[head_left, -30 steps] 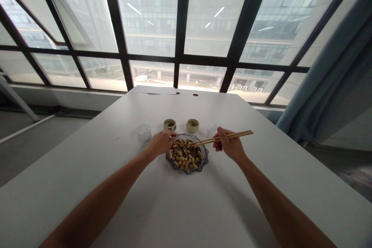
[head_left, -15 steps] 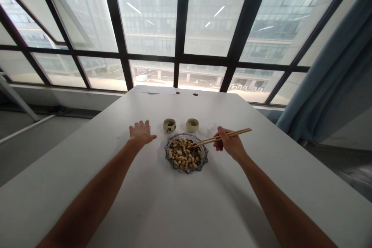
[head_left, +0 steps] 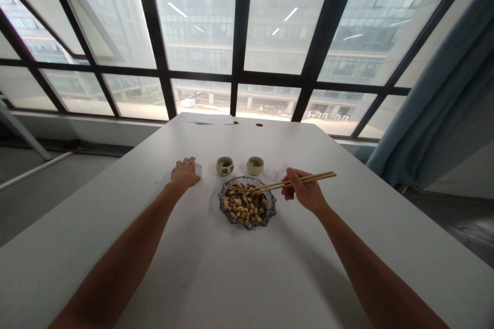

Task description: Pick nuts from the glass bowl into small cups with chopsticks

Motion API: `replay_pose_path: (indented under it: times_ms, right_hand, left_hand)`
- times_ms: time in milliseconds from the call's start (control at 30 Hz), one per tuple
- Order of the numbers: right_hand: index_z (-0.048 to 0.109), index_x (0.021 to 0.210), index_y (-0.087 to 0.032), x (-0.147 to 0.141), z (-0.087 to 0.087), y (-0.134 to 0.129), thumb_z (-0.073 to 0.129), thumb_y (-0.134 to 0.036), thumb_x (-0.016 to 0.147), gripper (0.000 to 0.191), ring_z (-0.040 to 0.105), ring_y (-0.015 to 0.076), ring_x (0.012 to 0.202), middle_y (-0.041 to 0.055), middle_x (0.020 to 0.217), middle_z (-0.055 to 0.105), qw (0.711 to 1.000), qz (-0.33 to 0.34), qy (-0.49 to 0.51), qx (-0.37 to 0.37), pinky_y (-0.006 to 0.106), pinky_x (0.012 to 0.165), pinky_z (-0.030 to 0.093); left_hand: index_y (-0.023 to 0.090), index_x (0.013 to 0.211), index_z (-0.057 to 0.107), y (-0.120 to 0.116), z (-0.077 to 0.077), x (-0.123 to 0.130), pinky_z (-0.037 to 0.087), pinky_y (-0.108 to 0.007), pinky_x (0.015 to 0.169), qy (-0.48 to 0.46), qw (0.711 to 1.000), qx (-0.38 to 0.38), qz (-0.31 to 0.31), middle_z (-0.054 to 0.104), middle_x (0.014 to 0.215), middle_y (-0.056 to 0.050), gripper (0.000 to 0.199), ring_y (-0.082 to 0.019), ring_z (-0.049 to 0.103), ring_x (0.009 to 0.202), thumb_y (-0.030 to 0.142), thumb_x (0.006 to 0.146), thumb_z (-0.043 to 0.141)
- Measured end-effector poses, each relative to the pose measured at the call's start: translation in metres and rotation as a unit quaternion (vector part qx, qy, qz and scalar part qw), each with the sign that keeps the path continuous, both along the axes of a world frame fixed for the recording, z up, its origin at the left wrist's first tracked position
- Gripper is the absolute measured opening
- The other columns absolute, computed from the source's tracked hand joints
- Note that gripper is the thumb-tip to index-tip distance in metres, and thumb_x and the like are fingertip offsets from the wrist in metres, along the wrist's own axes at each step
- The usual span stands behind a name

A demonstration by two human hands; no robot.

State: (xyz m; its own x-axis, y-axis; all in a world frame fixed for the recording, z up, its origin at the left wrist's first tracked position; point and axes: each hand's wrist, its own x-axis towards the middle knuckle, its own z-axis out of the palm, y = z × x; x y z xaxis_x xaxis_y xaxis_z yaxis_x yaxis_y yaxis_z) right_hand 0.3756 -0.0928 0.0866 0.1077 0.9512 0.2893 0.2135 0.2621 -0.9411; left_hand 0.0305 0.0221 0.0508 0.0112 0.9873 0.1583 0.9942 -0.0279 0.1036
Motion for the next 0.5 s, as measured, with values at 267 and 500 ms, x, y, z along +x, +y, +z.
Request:
replay_pose_path:
  times_ms: [267,500]
  right_hand:
    - [0.064,0.068,-0.019,-0.001,0.007,-0.01,0.052,-0.065,0.089,0.052,0.06,0.0142,0.044,0.0037,0.054,0.066,0.987,0.022,-0.149,0.062,0.025,0.044,0.048]
    - [0.06,0.056,-0.022,-0.011,0.033,-0.029,0.057,-0.064,0.086,0.051,0.053,0.0126,0.044,0.0006,0.049,0.06,0.952,0.1,-0.268,0.107,0.025,0.046,0.044]
  left_hand:
    - [0.013,0.131,0.048,0.003,-0.016,-0.02,0.04,-0.04,0.106,-0.085,0.993,0.077,-0.037,0.063,0.125,-0.016,0.07,-0.03,0.059,0.115,0.035,0.066,0.065]
    - [0.012,0.139,0.041,-0.01,-0.04,-0.022,0.049,-0.04,0.098,-0.27,0.954,0.13,0.004,0.064,0.125,-0.016,0.081,-0.029,0.061,0.115,0.039,0.068,0.07]
